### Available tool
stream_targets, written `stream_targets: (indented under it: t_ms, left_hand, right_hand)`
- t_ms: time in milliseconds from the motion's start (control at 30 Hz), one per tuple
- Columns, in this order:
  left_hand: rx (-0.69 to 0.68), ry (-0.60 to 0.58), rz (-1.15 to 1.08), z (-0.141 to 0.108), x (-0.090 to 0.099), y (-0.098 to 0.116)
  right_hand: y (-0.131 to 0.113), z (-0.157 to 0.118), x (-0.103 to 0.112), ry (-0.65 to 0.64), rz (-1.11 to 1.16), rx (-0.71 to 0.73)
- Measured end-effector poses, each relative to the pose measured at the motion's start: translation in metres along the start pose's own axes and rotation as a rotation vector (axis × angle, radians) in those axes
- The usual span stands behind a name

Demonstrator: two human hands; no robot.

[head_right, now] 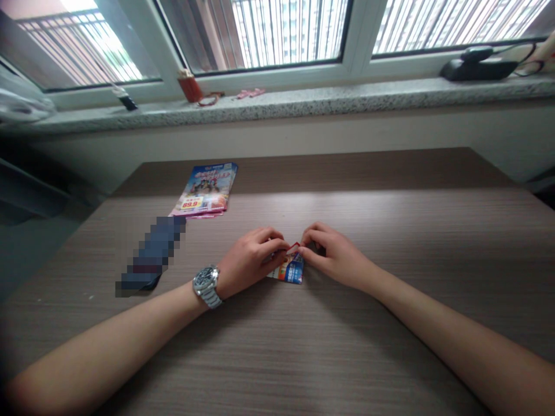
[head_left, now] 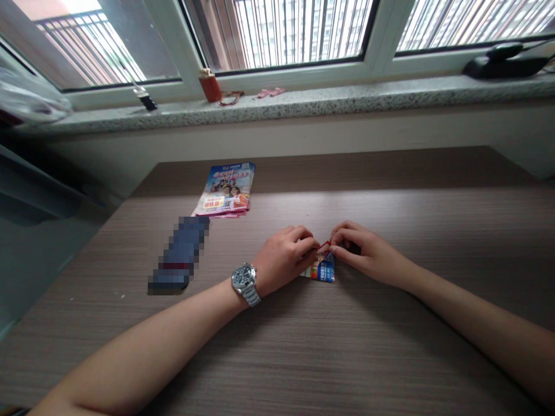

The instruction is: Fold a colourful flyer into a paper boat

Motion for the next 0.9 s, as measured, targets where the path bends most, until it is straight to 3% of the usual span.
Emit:
stream_targets:
  t_ms: [300, 633, 900]
  left_hand:
    - [0.030, 0.033, -0.014, -0.001, 0.000, -0.002]
    - [0.138, 0.034, -0.145, -0.001, 0.000, -0.002]
    - [0.154, 0.021, -0.258, 0.001, -0.002, 0.001]
  right_hand:
    - [-0.002, -0.003, 0.003, 0.077, -0.018, 0.026]
    - [-0.014, -0.006, -0.007, 0.139, -0.213, -0.021]
    - [-0.020, -0.007, -0.011, 0.196, -0.368, 0.073]
Point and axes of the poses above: each hand's wrist, its own z-axis towards the middle knuckle, its own x-axis out of the back of the hand, y = z × x, the point moved 5 cm from there along z, towards the middle knuckle, and after that the axes turned 6 degrees about -y, right-handed, at the moved point
